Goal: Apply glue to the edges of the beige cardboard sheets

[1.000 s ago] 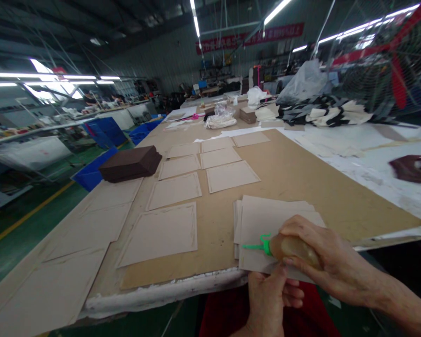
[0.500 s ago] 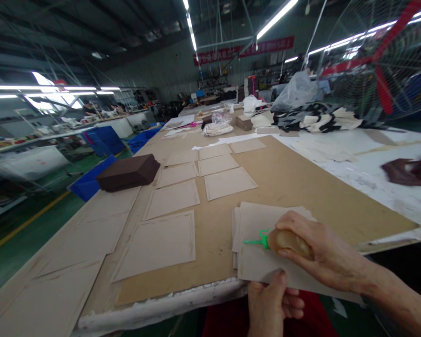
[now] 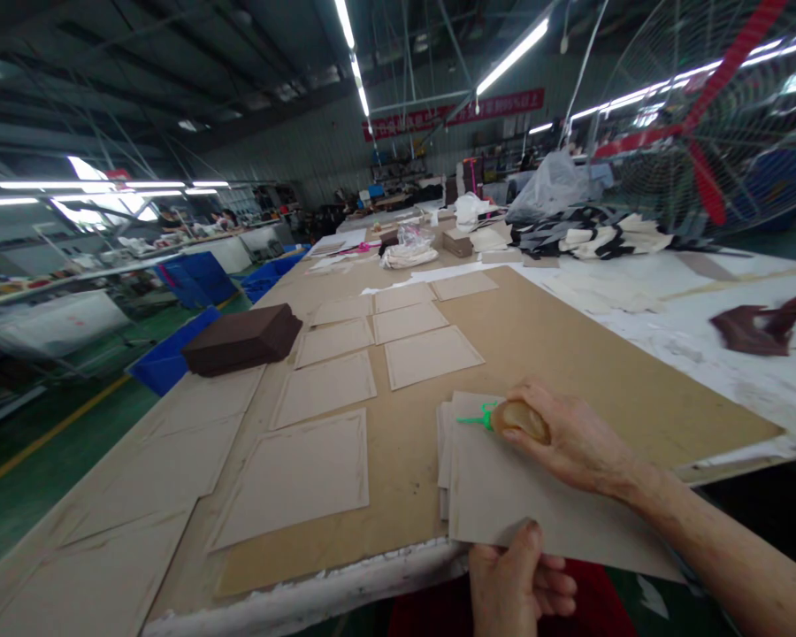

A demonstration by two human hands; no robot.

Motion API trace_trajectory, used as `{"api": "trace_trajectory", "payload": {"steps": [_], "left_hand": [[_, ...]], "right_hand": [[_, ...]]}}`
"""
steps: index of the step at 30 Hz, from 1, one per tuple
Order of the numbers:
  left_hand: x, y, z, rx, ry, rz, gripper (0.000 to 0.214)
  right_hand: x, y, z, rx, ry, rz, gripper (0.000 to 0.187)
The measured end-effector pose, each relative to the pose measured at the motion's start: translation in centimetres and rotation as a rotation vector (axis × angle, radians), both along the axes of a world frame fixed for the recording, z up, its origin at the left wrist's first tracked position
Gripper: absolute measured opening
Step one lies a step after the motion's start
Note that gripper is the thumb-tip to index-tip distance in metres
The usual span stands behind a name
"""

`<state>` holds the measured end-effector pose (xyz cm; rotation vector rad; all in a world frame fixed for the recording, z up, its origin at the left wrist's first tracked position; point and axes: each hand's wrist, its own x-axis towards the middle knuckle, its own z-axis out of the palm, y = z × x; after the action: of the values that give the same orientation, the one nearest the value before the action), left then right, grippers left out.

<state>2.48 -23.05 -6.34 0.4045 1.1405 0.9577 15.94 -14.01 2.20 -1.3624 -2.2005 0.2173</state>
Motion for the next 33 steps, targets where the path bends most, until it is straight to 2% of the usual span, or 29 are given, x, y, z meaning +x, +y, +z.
{"api": "trace_trajectory", "payload": {"steps": [3, 9, 14, 20, 24, 28, 33], "left_hand": [[0.0, 0.0, 0.0, -0.002, 0.007, 0.005, 0.050], [0.1, 0.0, 0.3, 0.001, 0.022, 0.001, 0.048], [0.2, 0.0, 0.4, -0.008, 0.024, 0.047, 0.045], [0.2, 0.0, 0.3, -0.010, 0.025, 0.042, 0.047], [0.1, 0.0, 0.5, 0.002, 0.031, 0.051, 0.047], [0.1, 0.0, 0.4, -0.002, 0.040, 0.036, 0.047], [0.0, 0.1, 0.1, -0.006, 0.052, 0.021, 0.047]], "right_hand": [[0.2, -0.1, 0.2, -0.010, 0.003, -0.003, 0.018], [0.9, -0.3, 1.0, -0.100, -0.006, 0.108, 0.023], [0.6, 0.1, 0.8, -0.043, 0.021, 0.055, 0.022], [1.4, -0.7, 1.5, -0.151, 0.005, 0.133, 0.020], [1.8, 0.2, 1.4, -0.082, -0.024, 0.044, 0.023], [1.2, 1.5, 1.5, -0.034, -0.051, 0.054, 0.022], [2.1, 1.3, 3.1, -0.073, -0.099, 0.065, 0.021]]}}
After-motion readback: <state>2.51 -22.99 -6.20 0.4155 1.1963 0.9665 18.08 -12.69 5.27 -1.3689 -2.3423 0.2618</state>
